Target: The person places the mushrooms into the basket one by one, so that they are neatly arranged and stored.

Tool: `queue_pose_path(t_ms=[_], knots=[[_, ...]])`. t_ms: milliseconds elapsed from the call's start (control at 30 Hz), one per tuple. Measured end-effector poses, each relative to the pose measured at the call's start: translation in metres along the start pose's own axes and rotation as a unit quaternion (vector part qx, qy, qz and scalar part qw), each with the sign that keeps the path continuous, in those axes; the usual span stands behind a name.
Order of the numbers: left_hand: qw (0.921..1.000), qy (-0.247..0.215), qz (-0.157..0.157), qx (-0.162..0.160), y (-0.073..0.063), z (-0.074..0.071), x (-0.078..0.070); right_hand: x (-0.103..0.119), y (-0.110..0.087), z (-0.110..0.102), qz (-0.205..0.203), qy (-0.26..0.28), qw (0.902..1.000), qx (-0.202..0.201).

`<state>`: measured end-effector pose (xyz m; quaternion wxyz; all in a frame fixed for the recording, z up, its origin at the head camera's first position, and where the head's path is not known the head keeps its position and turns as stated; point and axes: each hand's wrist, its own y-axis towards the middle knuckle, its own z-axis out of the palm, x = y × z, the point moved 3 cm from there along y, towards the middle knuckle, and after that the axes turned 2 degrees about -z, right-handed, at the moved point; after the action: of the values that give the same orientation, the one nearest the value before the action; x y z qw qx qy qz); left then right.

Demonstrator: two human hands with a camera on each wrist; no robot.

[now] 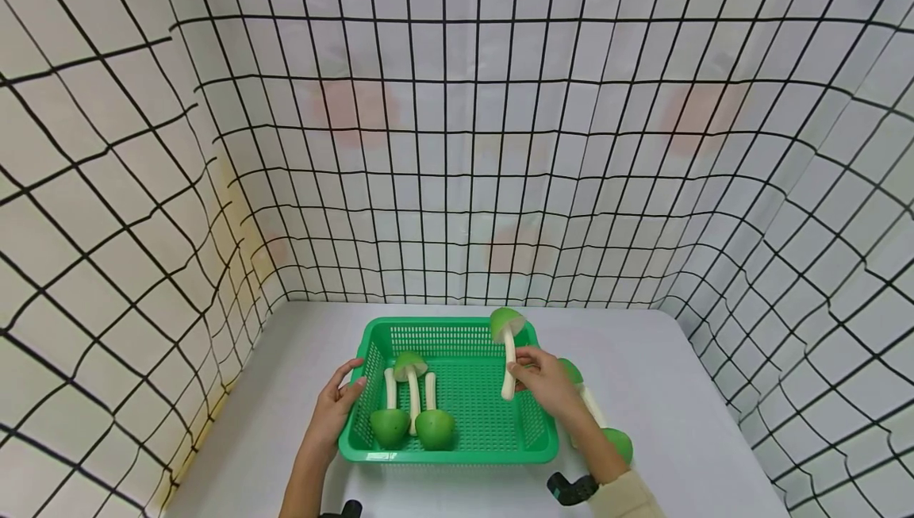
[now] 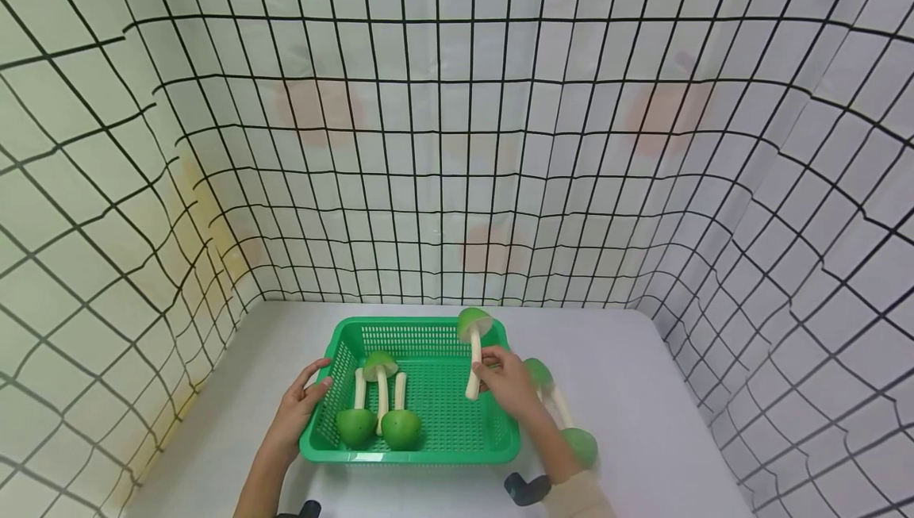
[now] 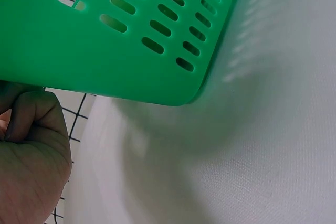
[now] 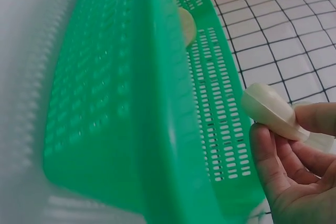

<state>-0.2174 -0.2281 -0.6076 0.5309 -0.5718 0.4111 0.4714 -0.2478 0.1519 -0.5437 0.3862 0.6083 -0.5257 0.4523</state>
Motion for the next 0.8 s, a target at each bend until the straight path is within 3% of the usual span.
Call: queue_pose_path(t_ms=[800], knots=[[1.0, 0.001, -0.009, -0.003, 0.001, 0.0, 0.001, -0.01, 0.009, 0.044, 0.025, -0.001, 0.9995, 0.017]])
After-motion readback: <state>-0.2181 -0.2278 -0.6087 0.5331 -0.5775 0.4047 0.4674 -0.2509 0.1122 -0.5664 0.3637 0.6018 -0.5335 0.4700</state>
